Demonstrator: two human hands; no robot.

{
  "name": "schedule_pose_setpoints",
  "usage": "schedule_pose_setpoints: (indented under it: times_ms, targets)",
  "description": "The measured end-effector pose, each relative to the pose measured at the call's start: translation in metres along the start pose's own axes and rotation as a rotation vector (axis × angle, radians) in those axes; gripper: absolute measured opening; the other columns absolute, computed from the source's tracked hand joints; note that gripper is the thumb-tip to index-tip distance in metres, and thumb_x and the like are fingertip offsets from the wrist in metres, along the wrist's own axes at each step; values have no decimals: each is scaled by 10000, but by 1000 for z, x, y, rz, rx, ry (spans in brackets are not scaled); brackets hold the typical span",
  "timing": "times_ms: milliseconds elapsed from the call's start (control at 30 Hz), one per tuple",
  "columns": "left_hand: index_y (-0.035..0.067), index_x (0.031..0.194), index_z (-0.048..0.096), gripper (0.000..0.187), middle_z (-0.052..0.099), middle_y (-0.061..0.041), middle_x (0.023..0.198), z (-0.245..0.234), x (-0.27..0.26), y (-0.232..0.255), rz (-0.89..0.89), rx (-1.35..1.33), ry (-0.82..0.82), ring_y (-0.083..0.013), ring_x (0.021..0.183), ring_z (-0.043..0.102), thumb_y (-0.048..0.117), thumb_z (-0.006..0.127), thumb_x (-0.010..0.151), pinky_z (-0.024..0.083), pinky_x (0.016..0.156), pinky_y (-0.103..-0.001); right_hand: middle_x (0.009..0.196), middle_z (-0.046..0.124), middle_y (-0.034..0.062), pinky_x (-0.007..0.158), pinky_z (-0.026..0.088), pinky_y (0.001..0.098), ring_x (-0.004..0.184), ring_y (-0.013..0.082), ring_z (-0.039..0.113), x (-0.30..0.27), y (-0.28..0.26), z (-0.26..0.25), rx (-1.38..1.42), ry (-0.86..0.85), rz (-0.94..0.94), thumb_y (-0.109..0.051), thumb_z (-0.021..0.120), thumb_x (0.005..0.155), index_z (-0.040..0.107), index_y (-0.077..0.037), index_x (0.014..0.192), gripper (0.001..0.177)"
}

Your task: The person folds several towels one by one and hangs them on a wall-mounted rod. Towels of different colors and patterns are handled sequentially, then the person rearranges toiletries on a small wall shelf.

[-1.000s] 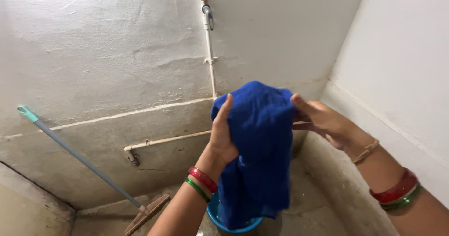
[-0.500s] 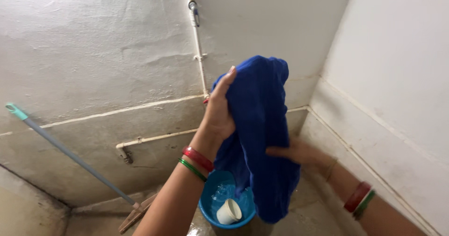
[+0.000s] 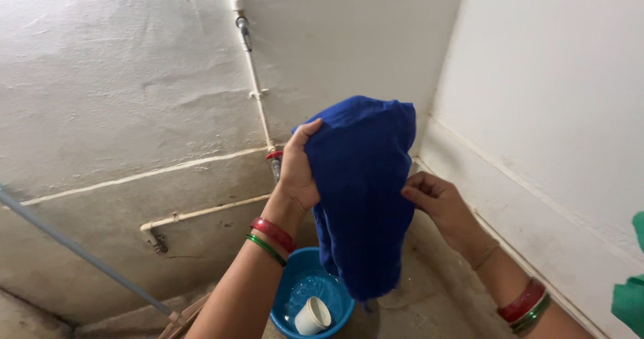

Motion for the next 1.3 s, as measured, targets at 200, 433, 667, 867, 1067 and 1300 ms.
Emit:
schedule_pose_setpoints:
  times_ms: [200,433,667,867,1067,1300]
  targets:
    - [-38,1187,682,469,753,-183,1118,13,0,-3,-100,19,-17,-310,993,748,316,510,933,618,918,-429,964,713,55,793,515,309,881,148,635,-18,60,-11,-117,124,152,-261,667,960,710,-35,1074,257]
    - [-14,1138,707,447,755,-154,1045,17,10,-50,-254,16,-36,-285,909,740,360,548,953,609,865,-424,1017,741,42,903,542,381,977,181,652,-28,-43,-39,94,206,34,-432,640,909,721,-37,1143,466]
    - [-1,1140,694,347,722,-84,1014,25,19,-44,-96,578,-150,-182,913,668,332,644,1056,512,866,-358,1021,750,39,923,562,298,987,155,703,-39,-104,-59,219,452,-82,-244,709,939,717,-51,1078,238]
    - [48,1136,743,332,781,-23,1015,59,8,-63,-12,792,-72,-130,976,710,282,713,902,533,916,-320,988,730,18,865,543,239,910,87,670,-60,-100,-62,75,582,-314,-183,733,944,725,-58,1029,151]
    - [69,1103,787,288,796,-28,1004,61,10,-80,-3,837,-210,-123,950,718,268,735,901,542,922,-296,996,701,46,852,509,248,890,104,605,-102,-108,-79,-58,684,-502,-136,797,1018,709,-3,1060,164]
    - [15,1105,825,265,644,-121,1050,61,-6,-98,455,1296,-121,-160,780,564,194,813,909,524,721,-324,984,767,41,851,579,272,899,113,697,-159,-136,-73,-440,607,-150,-114,801,803,746,-32,1059,274]
Point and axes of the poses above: each hand's wrist, its own x-axis towards the middle knuckle, its own z-axis out of the palm, y = z × x, the point moved 1 cm from there along x, towards the middle knuckle
